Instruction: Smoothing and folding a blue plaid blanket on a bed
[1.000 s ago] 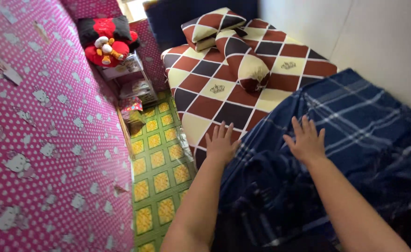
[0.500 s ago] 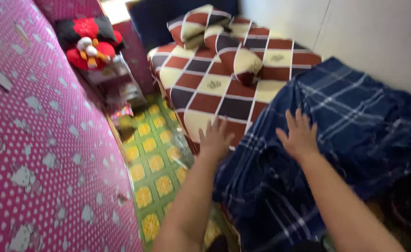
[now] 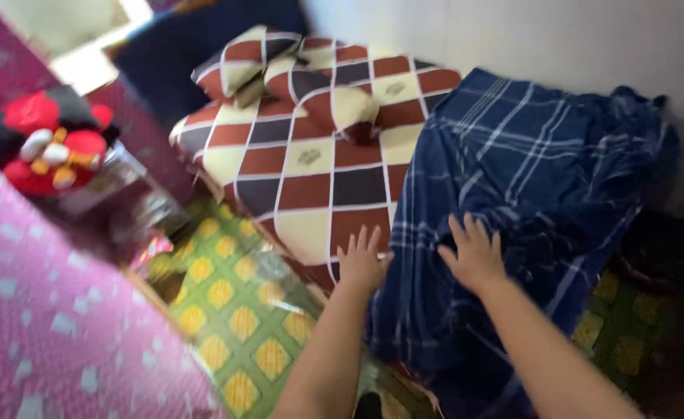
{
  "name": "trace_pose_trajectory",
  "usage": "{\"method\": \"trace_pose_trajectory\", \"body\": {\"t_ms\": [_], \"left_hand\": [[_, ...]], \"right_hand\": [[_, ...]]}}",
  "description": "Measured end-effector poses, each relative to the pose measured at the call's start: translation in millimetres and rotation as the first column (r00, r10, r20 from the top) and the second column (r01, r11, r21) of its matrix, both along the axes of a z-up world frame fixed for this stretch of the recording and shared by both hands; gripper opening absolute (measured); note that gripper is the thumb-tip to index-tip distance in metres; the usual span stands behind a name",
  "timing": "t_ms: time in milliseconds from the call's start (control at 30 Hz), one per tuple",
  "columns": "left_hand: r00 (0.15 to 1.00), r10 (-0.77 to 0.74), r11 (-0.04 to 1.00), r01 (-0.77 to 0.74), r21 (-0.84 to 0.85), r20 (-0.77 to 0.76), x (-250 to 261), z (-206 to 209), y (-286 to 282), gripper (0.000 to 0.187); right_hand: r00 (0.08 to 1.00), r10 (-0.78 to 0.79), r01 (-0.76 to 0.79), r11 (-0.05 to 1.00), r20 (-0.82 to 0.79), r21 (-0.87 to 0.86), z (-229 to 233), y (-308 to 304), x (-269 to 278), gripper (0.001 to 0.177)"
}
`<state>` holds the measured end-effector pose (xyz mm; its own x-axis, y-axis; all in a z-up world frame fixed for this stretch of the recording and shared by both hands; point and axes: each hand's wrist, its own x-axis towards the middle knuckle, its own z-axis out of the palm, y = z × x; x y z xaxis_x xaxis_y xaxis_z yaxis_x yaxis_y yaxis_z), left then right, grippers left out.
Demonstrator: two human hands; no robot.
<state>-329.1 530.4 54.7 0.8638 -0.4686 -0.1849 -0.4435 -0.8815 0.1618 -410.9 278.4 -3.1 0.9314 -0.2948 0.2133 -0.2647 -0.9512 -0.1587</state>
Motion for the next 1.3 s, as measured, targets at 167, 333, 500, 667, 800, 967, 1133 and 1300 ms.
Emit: {"method": "trace_pose_trajectory", "body": {"t_ms": [167,333,500,667,800,967,1133,1300], "left_hand": [[0.991,-0.046,0.999,0.042,-0.03,-0.125,38.4,-74.5,3.4,0.078],[0.956,-0.004,0.976,-0.06,-0.208,-0.293,57.6,-189.1,-18.1,0.078],[0.846,0.181,0.908,-0.34,-0.246,-0.501,75.3,-333.0,-39.2,0.075],[0.79,0.277,0.863,-0.454,-0.219,-0.547,40.2,-322.5,-39.4,0.072],[0.866,0.312,0.836,-0.446,-0.319,-0.391,41.2,-315.9,-45.4,0.033],[0.833,0.304,0.704,-0.523,-0.48,-0.462,49.9,-261.8,-27.4,0.028],[0.86,0.379,0.62,-0.511,-0.596,-0.343,103.8,-229.5,12.1,0.035],[0.797,0.51,0.643,-0.603,-0.472,-0.324,159.1,-171.8,68.7,0.033]], "right_hand": [[0.992,-0.085,0.09,0.994,-0.094,0.055,-51.7,47.0,-7.9,0.077],[0.981,-0.092,0.085,0.995,-0.172,-0.05,-116.8,70.5,-17.4,0.076],[0.909,-0.125,0.213,0.959,-0.397,0.186,-188.8,76.4,-25.4,0.078],[0.772,-0.21,0.381,0.908,-0.6,0.173,-202.9,89.6,-23.4,0.077],[0.82,-0.251,0.319,0.947,-0.514,0.046,-229.9,86.5,-23.1,0.029],[0.88,-0.212,0.332,0.914,-0.424,0.232,-222.0,90.3,-6.6,0.031],[0.905,-0.14,0.336,0.815,-0.402,0.472,-138.1,110.5,28.7,0.021],[0.99,0.041,0.047,0.803,-0.134,0.594,-126.6,133.6,74.3,0.044]]}}
